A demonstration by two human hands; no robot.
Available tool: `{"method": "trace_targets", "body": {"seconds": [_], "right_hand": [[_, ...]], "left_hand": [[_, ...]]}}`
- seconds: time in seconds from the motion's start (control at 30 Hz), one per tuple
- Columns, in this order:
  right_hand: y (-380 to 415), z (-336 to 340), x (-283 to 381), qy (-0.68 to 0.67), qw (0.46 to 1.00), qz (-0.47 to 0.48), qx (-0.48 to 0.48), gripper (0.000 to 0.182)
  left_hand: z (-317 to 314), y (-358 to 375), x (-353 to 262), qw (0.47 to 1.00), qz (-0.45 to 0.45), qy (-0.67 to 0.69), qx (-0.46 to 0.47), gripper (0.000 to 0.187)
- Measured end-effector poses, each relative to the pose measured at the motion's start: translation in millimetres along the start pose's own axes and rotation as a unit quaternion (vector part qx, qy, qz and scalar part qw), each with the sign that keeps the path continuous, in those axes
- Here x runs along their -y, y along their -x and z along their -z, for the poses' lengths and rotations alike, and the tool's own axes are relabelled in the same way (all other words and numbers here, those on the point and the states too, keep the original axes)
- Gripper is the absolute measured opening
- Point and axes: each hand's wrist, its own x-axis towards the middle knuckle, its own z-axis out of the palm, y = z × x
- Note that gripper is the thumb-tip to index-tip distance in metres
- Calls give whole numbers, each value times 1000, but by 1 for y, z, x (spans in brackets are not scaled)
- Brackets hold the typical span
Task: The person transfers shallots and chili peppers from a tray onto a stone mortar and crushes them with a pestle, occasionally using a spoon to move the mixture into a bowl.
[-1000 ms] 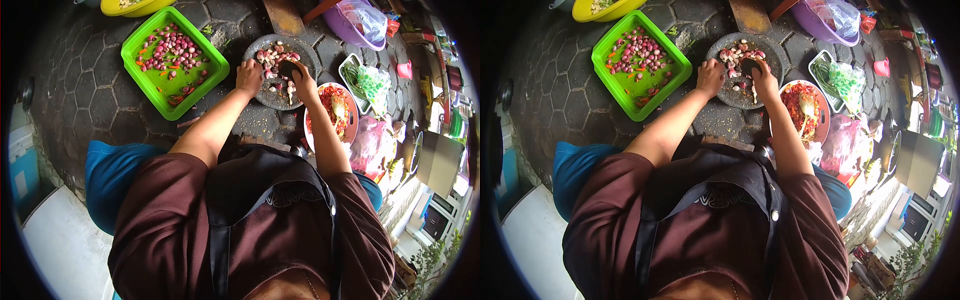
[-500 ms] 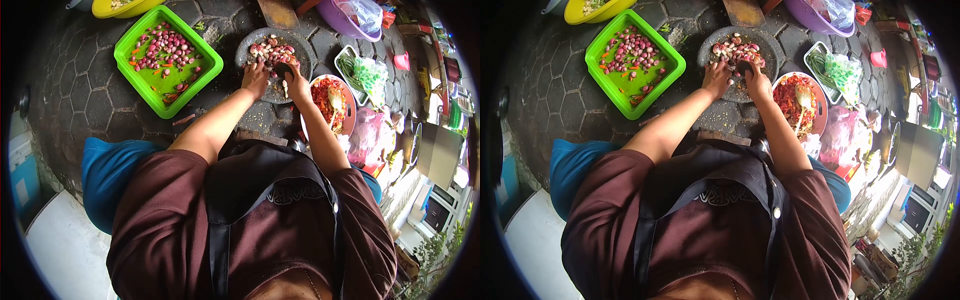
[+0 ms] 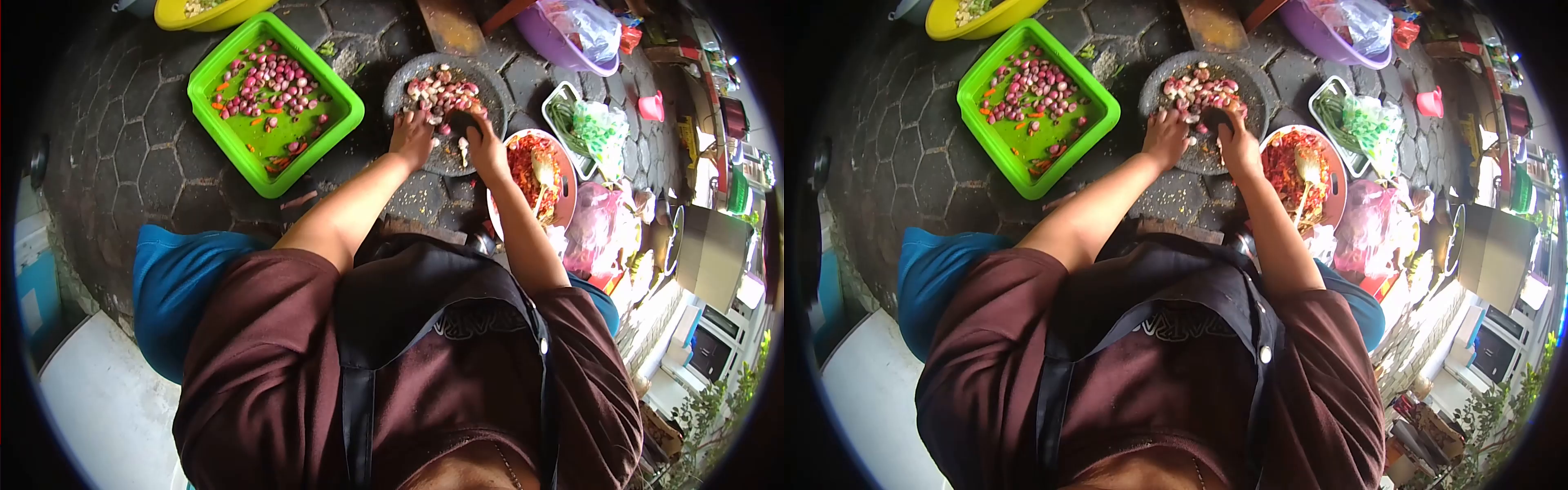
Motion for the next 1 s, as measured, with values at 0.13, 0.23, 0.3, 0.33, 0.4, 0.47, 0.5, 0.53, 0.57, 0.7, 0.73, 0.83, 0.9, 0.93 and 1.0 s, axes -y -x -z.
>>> {"method": "trace_targets", "body": {"seconds": [0.13,0.23,0.3,0.33,0.4,0.47,0.5,0.53,0.57,0.7,0.73,0.83,0.9,0.93,1.0], "right_hand": [[15,-30,7,154,987,-40,6,50],[19,-40,-3,112,991,-56,40,51],[-1,-27,-11,82,992,-50,77,50],[-13,-20,-18,44,994,-49,89,47],[-19,-9,-20,24,998,-23,52,43],[-11,-4,-7,11,1000,12,-17,44],[-7,-9,-2,37,998,-5,-40,47],[-2,-20,0,100,995,-26,-14,48],[5,-32,0,164,985,-47,12,50],[-4,-42,-20,125,987,-64,79,53],[-13,-30,-24,85,989,-66,105,52],[-28,-7,-29,7,996,-7,92,44],[-16,6,-8,-12,999,-6,44,42],[-9,1,-5,18,999,-4,33,44],[-1,-19,0,109,994,-15,14,47]], "left_hand": [[4,4,6,999,1,30,17,22],[4,0,6,999,3,43,-2,20],[8,5,1,998,-16,57,9,17],[8,4,0,999,-17,41,19,20],[1,-1,0,1000,-8,24,6,26],[4,0,-4,1000,4,4,-7,27],[13,1,-4,999,6,7,37,24],[13,1,-2,999,8,27,36,21],[12,1,0,998,10,48,34,18],[9,2,0,998,12,52,27,17],[7,10,-3,998,9,55,32,17],[7,2,-1,999,2,48,14,16],[7,3,-2,1000,11,26,2,17],[1,4,-1,999,12,5,-31,17],[-1,2,7,999,13,29,-16,18]]}}
